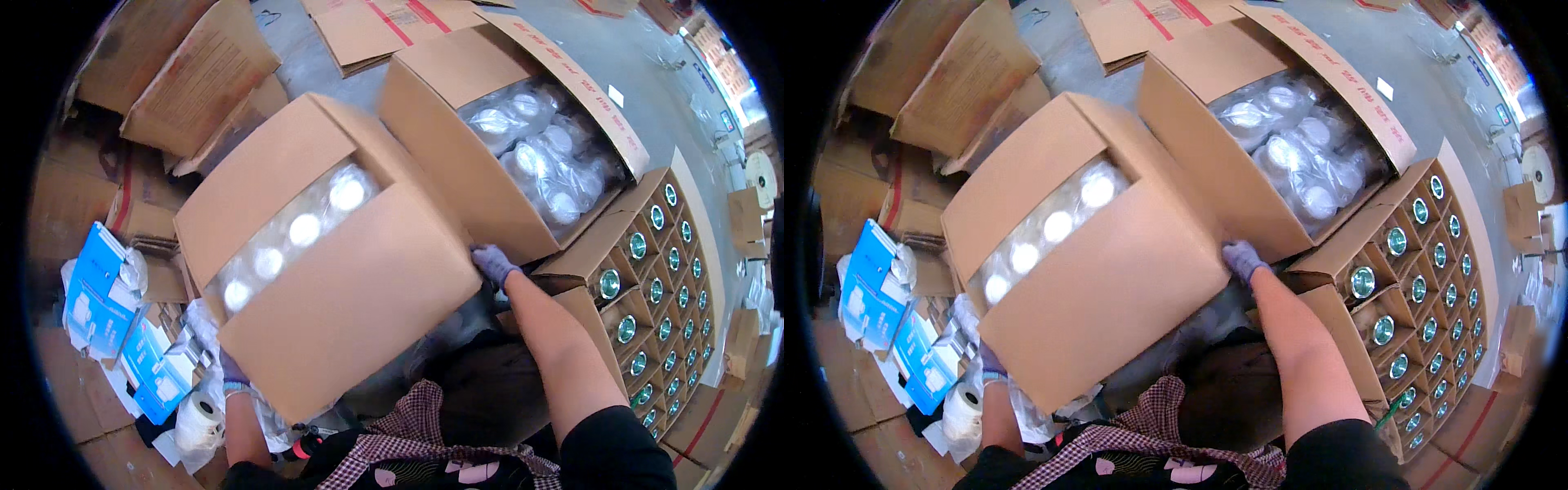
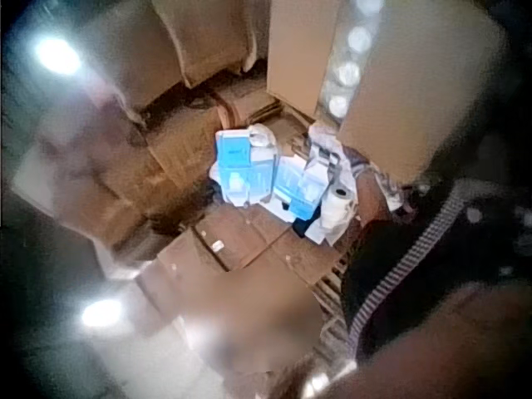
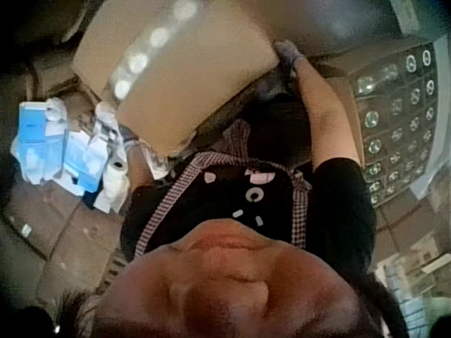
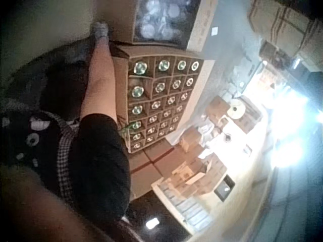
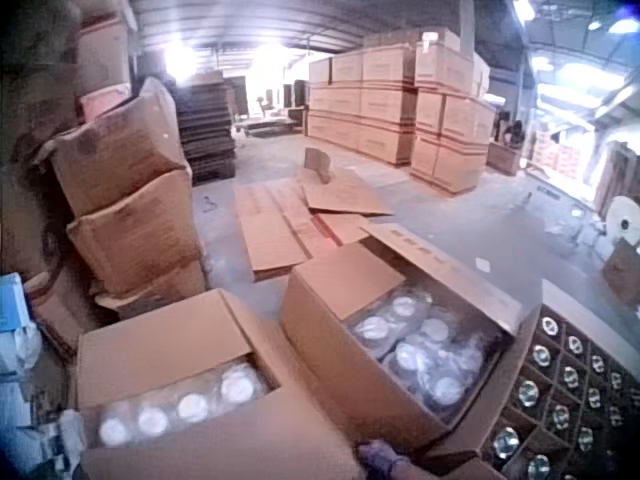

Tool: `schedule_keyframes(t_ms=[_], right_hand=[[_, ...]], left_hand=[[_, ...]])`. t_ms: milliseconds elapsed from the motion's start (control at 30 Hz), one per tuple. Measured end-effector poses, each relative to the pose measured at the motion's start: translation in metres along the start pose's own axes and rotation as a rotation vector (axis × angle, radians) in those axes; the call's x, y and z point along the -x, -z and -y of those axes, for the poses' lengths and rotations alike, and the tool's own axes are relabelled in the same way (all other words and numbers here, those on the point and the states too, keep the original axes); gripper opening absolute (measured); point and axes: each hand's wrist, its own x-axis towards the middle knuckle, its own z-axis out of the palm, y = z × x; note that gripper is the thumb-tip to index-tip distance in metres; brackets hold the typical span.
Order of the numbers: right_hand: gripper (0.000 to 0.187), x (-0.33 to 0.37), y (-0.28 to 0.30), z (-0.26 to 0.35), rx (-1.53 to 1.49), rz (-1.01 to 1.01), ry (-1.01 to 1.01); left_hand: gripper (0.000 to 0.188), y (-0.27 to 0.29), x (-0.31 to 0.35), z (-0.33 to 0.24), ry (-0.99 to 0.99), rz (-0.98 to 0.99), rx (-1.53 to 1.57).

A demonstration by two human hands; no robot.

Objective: The person sits on the warehouse floor and packs small blue boxes into a larger cardboard shipping box. They arrange the blue boxes in rows, place white protective foam pieces into the gaps, and seal the box flaps using a tape dispenser.

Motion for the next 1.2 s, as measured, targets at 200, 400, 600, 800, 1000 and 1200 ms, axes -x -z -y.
schedule_keyframes(t_ms=[200,400,600,800,1000,1200], right_hand=[[0.035,0.012,0.033,0.128,-0.572,-0.225,0.389],[0.032,0.069,0.097,0.160,-0.359,-0.339,0.253],[0.037,0.212,0.196,0.232,-0.504,-0.558,0.674],[0.056,0.328,0.130,0.219,0.803,-0.087,0.667],[0.074,0.312,0.086,0.181,1.071,0.123,0.306],[0.040,0.204,-0.025,0.053,1.141,0.178,0.249]], left_hand=[[0.046,0.010,-0.132,-0.013,0.004,-0.218,0.232],[0.049,-0.033,-0.117,-0.031,0.113,-0.350,0.254],[0.052,-0.157,0.026,-0.168,0.065,1.072,-0.308],[0.095,-0.208,0.090,-0.092,0.059,0.935,-0.663],[0.151,-0.218,0.054,-0.013,-0.174,0.550,-1.427],[0.136,-0.248,0.043,0.024,-0.272,0.343,-1.838]])
